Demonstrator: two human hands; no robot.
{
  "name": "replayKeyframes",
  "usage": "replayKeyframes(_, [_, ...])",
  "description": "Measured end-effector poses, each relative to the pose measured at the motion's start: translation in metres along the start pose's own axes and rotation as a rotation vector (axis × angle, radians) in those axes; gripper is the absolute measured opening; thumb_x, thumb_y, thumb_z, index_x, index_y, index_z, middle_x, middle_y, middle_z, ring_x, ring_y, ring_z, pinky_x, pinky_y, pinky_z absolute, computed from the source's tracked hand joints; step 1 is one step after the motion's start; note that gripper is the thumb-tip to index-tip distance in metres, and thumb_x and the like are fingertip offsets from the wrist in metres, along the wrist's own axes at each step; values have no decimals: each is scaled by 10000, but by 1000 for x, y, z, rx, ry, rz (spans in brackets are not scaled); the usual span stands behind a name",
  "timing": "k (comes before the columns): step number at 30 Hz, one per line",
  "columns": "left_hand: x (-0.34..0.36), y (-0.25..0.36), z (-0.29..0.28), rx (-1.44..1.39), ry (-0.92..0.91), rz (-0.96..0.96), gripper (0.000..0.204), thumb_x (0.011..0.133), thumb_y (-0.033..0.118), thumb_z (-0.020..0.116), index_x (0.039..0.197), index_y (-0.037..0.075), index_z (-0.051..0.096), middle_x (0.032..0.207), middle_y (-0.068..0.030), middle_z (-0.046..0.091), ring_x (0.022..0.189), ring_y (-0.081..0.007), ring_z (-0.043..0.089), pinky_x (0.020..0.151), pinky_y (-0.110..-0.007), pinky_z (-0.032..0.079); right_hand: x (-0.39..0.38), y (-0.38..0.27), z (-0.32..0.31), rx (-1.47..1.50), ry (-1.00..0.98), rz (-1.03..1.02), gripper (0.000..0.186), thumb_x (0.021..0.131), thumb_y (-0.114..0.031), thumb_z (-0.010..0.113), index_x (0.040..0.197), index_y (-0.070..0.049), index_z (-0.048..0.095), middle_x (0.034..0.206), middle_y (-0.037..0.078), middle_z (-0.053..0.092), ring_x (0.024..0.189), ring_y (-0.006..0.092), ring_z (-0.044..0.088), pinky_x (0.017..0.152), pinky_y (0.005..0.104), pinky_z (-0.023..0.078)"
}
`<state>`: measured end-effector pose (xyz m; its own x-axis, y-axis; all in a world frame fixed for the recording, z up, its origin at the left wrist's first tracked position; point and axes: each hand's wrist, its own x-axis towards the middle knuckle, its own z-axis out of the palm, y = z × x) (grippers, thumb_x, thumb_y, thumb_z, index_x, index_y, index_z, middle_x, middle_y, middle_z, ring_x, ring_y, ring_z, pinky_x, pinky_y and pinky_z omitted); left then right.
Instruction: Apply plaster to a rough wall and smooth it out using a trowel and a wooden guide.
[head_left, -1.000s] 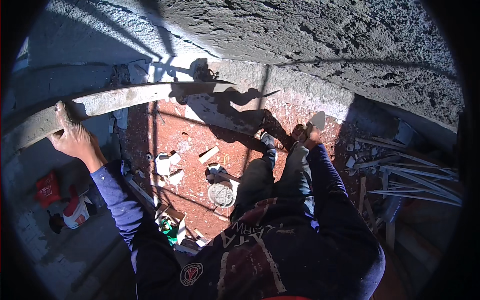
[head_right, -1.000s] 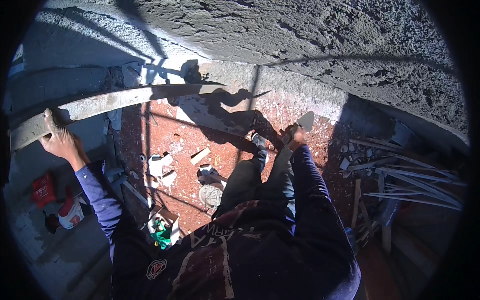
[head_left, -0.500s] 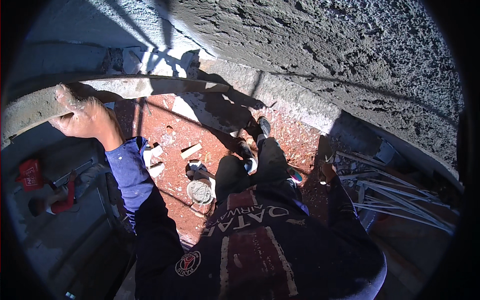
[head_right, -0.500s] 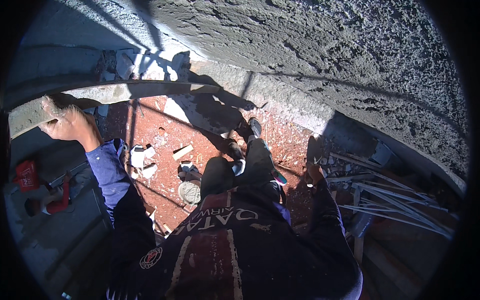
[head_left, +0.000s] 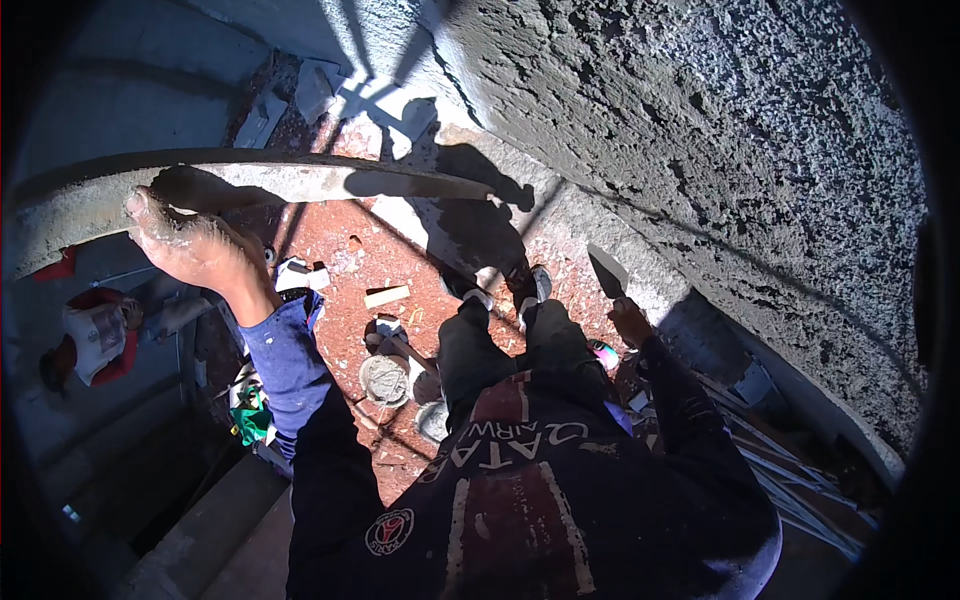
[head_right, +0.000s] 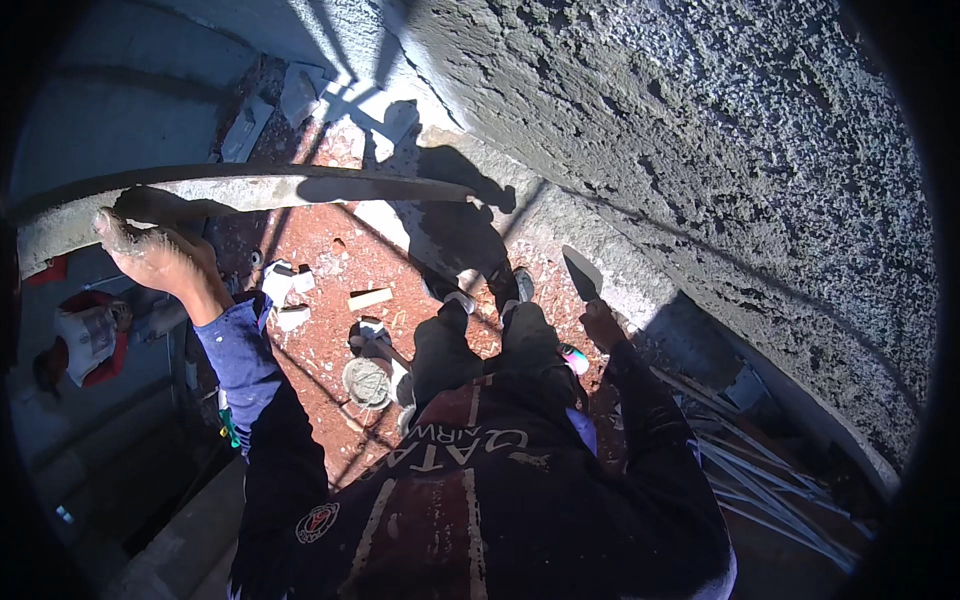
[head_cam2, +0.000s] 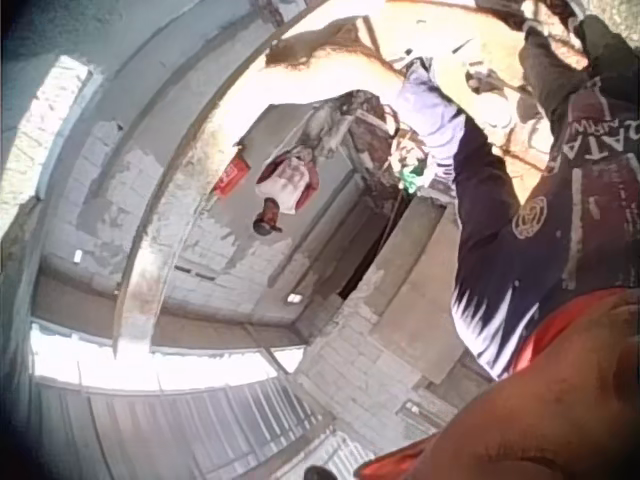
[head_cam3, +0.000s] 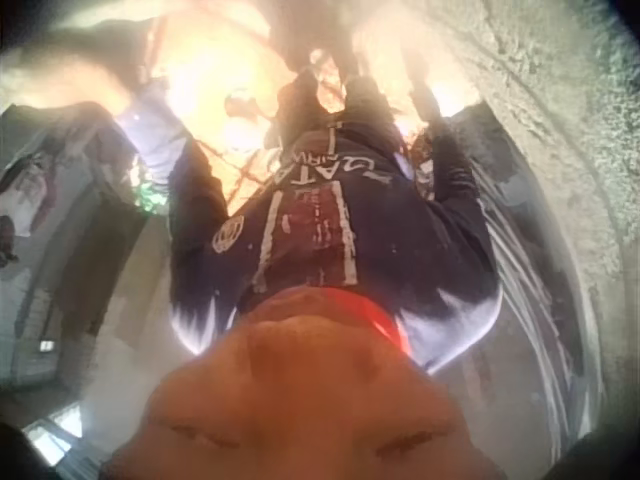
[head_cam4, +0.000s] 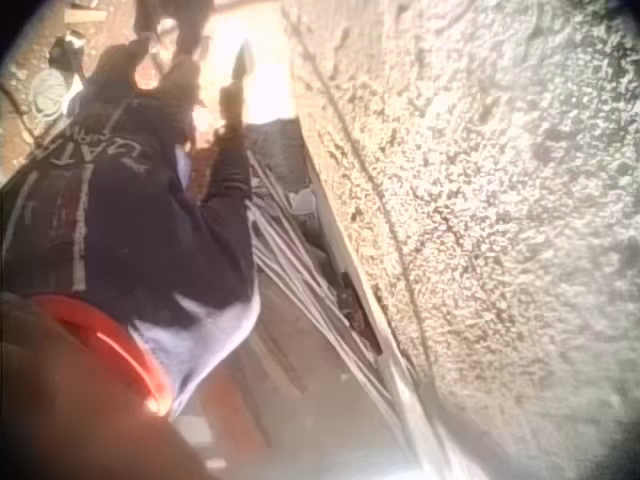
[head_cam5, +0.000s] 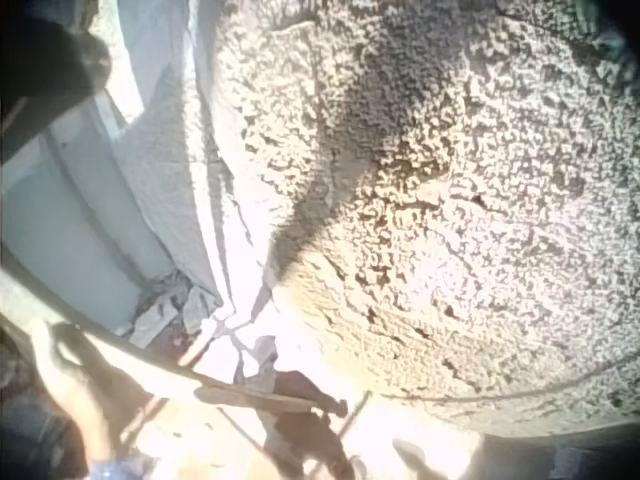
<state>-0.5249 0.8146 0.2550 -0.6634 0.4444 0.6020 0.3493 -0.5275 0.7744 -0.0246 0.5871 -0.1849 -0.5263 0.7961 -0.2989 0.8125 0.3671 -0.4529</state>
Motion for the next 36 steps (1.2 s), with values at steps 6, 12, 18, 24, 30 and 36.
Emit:
replayKeyframes(6, [15, 3, -35, 252, 63, 312, 590, 988, 450, 445, 1283, -60, 470, 1250, -123, 531, 1063, -208, 506, 992, -333, 389, 168, -232, -203, 727, 101, 52, 396, 883, -264, 590, 1151, -2, 464, 993, 273, 609, 834, 438, 608, 674, 512, 491])
replayKeyframes(12, [74, -28, -126, 1012, -87, 2108, 689, 920, 559, 441, 1245, -46, 501, 1114, -199, 561, 992, -318, 538, 902, -486, 439, 163, -409, -357, 663, 428, -646, 468, 852, -156, 571, 1255, 31, 423, 667, 177, 559, 554, 303, 606, 510, 405, 485])
replayKeyframes(18, [26, 6, -166, 769, -337, 1029, 696, 917, 566, 436, 1246, -44, 501, 1112, -201, 562, 989, -323, 540, 895, -493, 441, 227, -350, -204, 342, 202, -329, 333, 905, -220, 538, 1157, -9, 483, 646, 69, 559, 481, 209, 596, 421, 324, 476])
replayKeyframes(24, [-55, -39, -214, 629, -247, 462, 703, 913, 573, 431, 1246, -42, 500, 1110, -204, 564, 987, -328, 543, 889, -499, 444, 343, -115, 87, 359, -9, -71, 536, 837, -143, 556, 1303, 53, 377, 738, 208, 628, 656, 371, 643, 554, 475, 509])
replayKeyframes(30, [-133, -90, -279, 873, -158, 236, 710, 909, 580, 425, 1247, -40, 500, 1108, -207, 565, 984, -333, 545, 882, -505, 446, 434, 54, 284, 166, -153, 246, 412, 835, -220, 572, 1197, -42, 488, 801, 179, 656, 766, 397, 644, 669, 506, 503])
replayKeyframes(36, [-179, -109, -314, 979, -159, 27, 716, 905, 587, 420, 1247, -38, 500, 1106, -210, 567, 981, -338, 548, 875, -511, 449, 445, 83, 308, -41, -127, 578, 507, 833, -233, 527, 1336, -202, 468, 972, 196, 657, 884, 406, 645, 763, 504, 505])
